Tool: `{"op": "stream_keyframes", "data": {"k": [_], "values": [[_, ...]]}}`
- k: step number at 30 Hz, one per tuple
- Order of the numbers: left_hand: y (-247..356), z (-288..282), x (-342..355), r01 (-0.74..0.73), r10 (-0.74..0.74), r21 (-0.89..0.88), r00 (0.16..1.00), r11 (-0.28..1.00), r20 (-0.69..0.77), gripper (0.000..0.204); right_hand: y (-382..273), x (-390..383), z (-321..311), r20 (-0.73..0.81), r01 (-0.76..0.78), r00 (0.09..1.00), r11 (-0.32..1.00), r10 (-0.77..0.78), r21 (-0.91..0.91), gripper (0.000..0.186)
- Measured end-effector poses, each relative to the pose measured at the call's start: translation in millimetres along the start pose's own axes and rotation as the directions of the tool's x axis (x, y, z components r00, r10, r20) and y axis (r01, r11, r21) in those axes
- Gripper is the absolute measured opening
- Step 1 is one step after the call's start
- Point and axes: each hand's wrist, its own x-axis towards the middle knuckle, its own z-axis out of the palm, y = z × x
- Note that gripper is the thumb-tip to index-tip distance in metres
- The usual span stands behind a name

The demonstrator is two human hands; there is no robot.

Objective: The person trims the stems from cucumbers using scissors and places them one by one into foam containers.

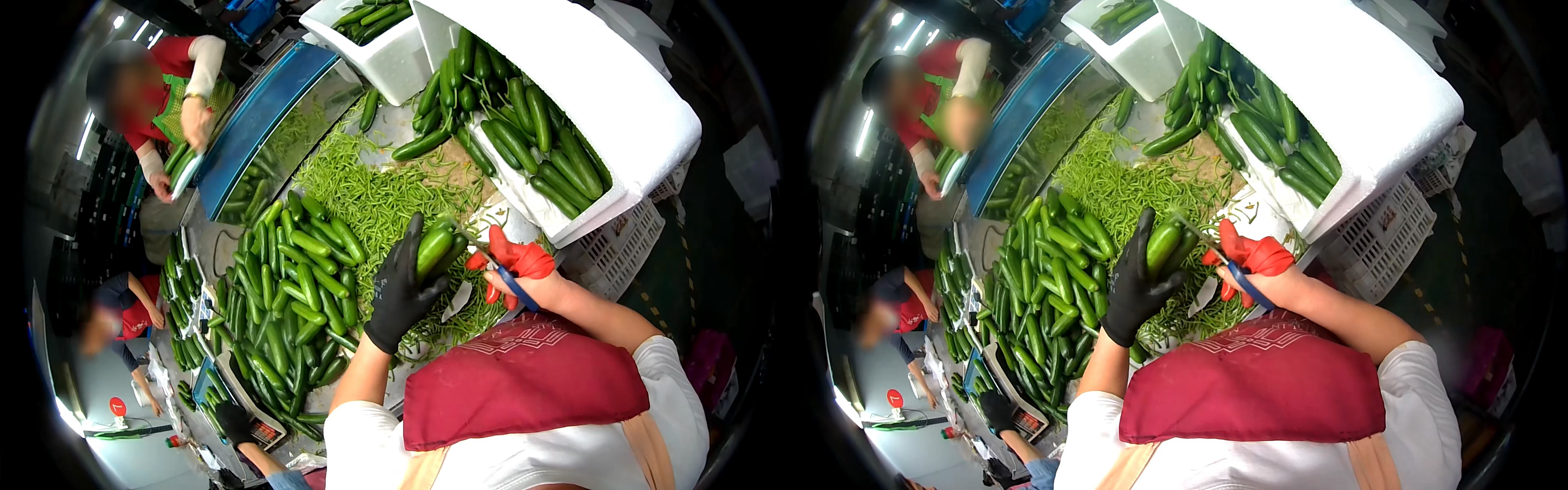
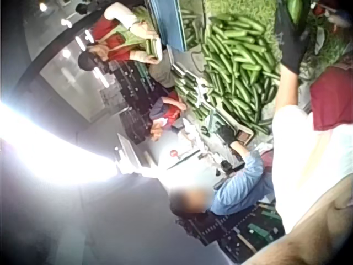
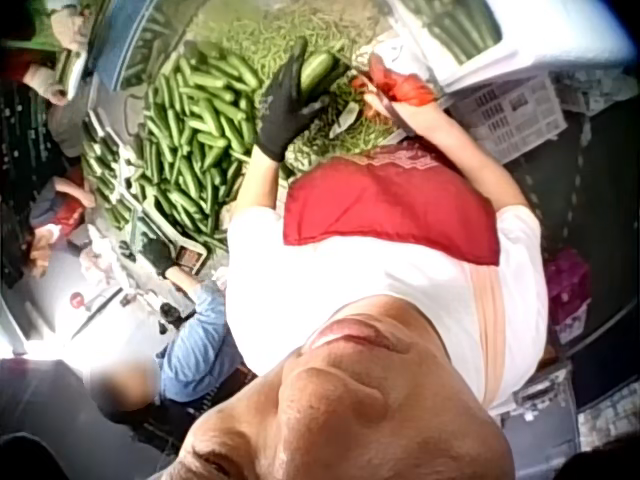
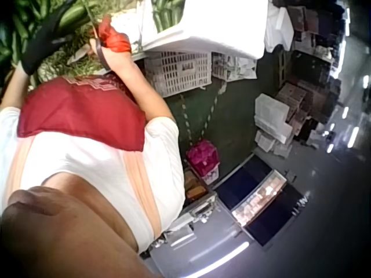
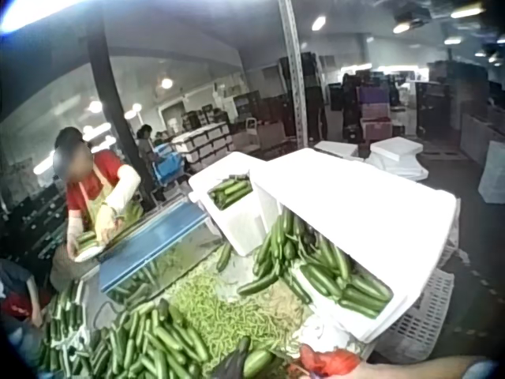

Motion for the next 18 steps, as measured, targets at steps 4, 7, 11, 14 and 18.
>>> {"op": "stream_keyframes", "data": {"k": [4,7,11,14,18], "values": [[-6,12,-8,0.408,-0.39,-0.872,0.874,0.27,0.289,0.074,16,2,-7,-0.016,0.014,1.0,0.999,-0.013,0.053,0.041],[-15,22,-6,0.087,-0.413,-0.81,0.825,-0.581,0.385,0.056,25,2,-2,-0.106,0.169,0.976,0.97,-0.189,-0.174,0.035],[-19,25,16,-0.121,-0.486,-0.656,0.771,-0.745,0.411,0.04,32,6,-4,-0.009,0.338,0.888,0.665,-0.46,-0.666,0.04],[-20,31,17,-0.19,-0.519,-0.684,0.796,-0.704,0.313,0.038,44,16,-5,0.07,0.413,0.78,0.428,-0.622,-0.804,0.037],[-19,43,17,-0.208,-0.549,-0.712,0.784,-0.671,0.289,0.036,49,32,4,0.056,0.294,0.686,0.206,-0.726,-0.933,0.014]]}}
